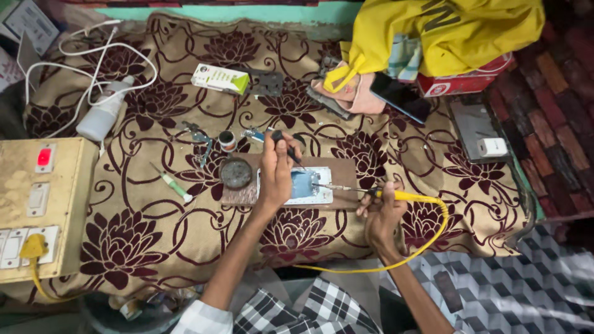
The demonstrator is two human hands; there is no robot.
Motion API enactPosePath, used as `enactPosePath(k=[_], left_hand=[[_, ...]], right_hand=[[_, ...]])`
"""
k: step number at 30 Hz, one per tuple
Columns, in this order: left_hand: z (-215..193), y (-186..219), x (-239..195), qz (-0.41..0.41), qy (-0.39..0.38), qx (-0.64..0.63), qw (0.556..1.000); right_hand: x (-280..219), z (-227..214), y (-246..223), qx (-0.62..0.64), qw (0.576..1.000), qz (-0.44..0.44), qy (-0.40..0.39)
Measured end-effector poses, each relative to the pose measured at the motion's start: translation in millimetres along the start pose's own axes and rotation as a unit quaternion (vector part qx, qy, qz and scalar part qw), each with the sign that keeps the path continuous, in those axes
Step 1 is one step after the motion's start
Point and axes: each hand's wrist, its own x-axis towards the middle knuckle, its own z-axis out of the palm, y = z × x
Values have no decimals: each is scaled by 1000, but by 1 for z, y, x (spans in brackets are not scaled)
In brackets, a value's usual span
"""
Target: The person sits on the floor and uses a soldering iron and tweezers to work on a small circuit board. They repeatedly apply heat and adjust components on the board throughout the clip.
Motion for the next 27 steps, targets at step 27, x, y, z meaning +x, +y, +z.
enactPosePath(k=[27], left_hand=[[-5,-9,3,-22,-41,26,999]], right_hand=[[-5,-7,18,-27,999,-20,19]])
